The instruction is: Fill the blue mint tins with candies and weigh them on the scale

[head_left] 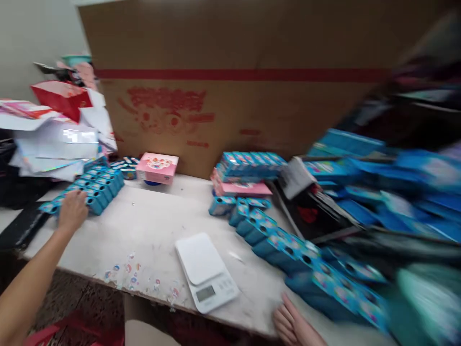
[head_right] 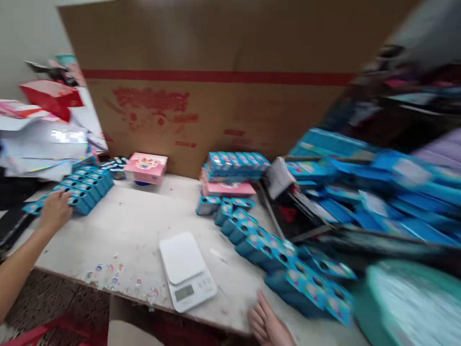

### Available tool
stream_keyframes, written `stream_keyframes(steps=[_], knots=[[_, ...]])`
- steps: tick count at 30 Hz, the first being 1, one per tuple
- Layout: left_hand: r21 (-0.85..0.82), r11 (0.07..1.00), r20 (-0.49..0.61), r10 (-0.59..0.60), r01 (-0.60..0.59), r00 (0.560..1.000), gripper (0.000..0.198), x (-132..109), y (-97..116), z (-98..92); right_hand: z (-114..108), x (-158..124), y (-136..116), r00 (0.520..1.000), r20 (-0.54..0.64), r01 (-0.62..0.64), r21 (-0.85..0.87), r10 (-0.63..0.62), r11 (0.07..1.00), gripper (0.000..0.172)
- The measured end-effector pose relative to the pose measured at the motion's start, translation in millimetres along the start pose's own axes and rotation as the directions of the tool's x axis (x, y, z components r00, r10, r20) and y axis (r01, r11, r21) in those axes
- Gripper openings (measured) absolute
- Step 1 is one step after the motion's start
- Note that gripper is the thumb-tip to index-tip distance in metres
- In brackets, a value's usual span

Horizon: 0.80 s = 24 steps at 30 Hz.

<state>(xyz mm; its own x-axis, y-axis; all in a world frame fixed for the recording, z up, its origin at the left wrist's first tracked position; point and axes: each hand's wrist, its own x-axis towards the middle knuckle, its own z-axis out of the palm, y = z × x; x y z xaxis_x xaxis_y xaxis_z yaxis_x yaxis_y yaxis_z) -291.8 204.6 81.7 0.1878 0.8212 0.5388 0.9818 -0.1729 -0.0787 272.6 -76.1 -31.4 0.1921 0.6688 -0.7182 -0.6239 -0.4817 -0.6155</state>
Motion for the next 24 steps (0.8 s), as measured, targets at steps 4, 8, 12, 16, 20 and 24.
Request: stream_keyframes(steps=[4,8,12,16,20,24], knots=[[-0.149,0.954,-0.212,0.226,-0.260,0.951,0.018,20,95,-2.2,8,-5,-5,1.000,0.008,0.008,0.092,-0.008,0.996,0.059],[-0.349,0.789,-0.179,0.474,-0.506,0.862,0.023,35,242,-6.8,7,-5,-15,0.998,0.052,0.038,0.157,-0.047,0.987,0.053],[-0.504,0.758,-0.047,0.454,-0.414,0.890,0.044,54,363,14.7,1,-8,-13,0.989,0.120,0.058,0.228,-0.087,0.972,0.052],[-0.583,0.806,0.233,0.285,-0.100,0.930,0.060,74,428,45.5,-5,-11,-15,0.979,0.189,0.027,0.270,-0.080,0.963,0.054],[-0.549,0.836,0.322,0.216,-0.004,0.922,0.039,77,446,53.5,-10,-14,-18,0.960,0.269,-0.008,0.307,-0.079,0.952,0.053],[-0.560,0.825,0.251,0.253,-0.072,0.934,0.027,61,433,31.4,-13,-16,-18,0.943,0.319,-0.016,0.332,-0.096,0.943,0.054]])
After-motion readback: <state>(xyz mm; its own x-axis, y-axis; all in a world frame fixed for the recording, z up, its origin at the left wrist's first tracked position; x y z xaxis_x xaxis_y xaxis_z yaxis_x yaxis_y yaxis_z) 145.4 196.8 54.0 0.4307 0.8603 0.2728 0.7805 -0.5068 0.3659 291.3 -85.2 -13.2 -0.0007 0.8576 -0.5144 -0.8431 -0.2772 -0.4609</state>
